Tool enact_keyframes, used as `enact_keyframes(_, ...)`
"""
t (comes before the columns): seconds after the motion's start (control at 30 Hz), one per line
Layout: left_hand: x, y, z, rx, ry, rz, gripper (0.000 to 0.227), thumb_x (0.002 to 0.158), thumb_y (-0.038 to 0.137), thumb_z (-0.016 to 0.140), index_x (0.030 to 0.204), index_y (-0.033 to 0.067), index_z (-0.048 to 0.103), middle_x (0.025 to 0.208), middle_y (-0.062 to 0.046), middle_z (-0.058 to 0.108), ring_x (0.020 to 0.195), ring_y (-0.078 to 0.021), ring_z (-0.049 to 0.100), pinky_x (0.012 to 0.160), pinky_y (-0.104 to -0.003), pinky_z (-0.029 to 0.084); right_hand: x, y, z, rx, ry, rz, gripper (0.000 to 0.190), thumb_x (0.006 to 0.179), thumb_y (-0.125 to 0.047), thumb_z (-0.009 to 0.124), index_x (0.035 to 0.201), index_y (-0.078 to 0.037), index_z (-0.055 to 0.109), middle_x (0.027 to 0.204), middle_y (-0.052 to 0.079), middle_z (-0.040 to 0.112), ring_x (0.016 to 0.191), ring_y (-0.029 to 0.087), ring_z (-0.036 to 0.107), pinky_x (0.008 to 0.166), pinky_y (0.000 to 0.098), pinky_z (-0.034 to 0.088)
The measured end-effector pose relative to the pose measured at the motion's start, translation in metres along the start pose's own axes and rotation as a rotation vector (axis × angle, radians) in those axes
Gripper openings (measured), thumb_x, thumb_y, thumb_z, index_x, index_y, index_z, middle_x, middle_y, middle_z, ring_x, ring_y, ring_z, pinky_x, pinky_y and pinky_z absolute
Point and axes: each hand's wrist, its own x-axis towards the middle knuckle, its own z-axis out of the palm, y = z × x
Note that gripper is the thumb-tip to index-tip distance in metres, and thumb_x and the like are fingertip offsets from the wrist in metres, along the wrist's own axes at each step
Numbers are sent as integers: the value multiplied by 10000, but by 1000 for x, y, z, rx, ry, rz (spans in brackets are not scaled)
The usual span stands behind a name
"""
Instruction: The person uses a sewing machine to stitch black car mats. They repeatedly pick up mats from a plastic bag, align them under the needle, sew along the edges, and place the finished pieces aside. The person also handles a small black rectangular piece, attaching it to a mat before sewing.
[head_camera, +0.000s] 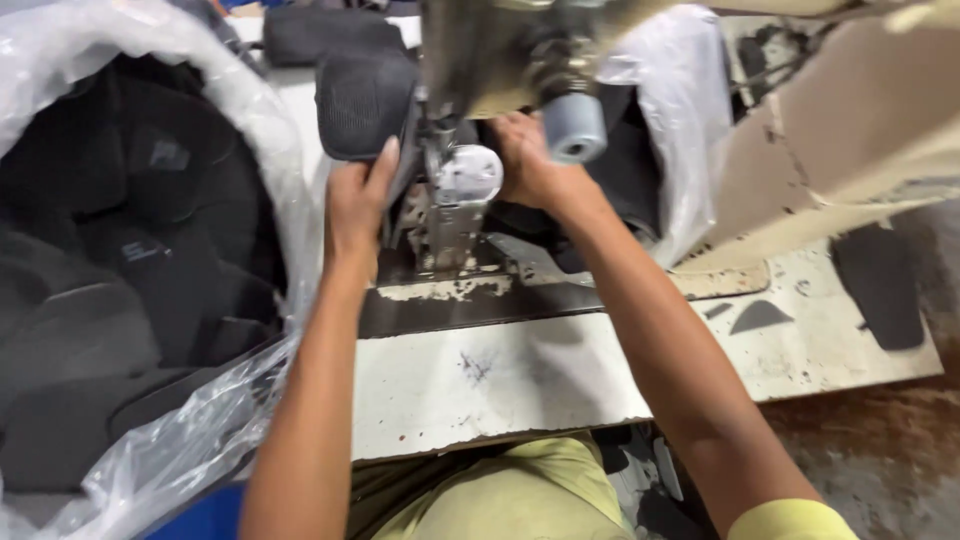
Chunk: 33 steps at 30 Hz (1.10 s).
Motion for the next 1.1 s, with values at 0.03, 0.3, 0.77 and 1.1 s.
enact_keyframes(0.03,-24,-1,-3,110,107,158,333,1045,310,710,1101,-17,733,967,-41,687,885,-122,593,799,-288,488,3,2,3,111,68,76,396,775,-143,695,1162,-110,619,1076,115,647,1037,321,629,935,418,469)
enact_keyframes(0.3,-94,73,-95,1011,699,531,314,849,57,818,1133,-15,704,1171,-155,625,1065,-341,585,950,-470,462,38,-62,-133,440,-220,456,388,709,-81,888,1046,-62,697,936,66,674,865,217,640,776,329,524)
enact_keyframes(0.77,-190,42,-77,1480,514,586,202,991,101,719,1138,78,855,672,-66,521,667,-264,502,689,-433,385,-5,-77,-222,1293,667,399,318,840,25,863,906,-126,591,878,-11,620,816,128,586,813,275,521)
enact_keyframes(1.1,-202,17,-42,1117,432,509,166,854,137,773,968,28,722,878,-126,682,776,-290,633,731,-430,440,-22,-119,-227,1067,282,473,308,949,119,804,1210,-15,711,1160,37,682,1079,124,659,972,253,543)
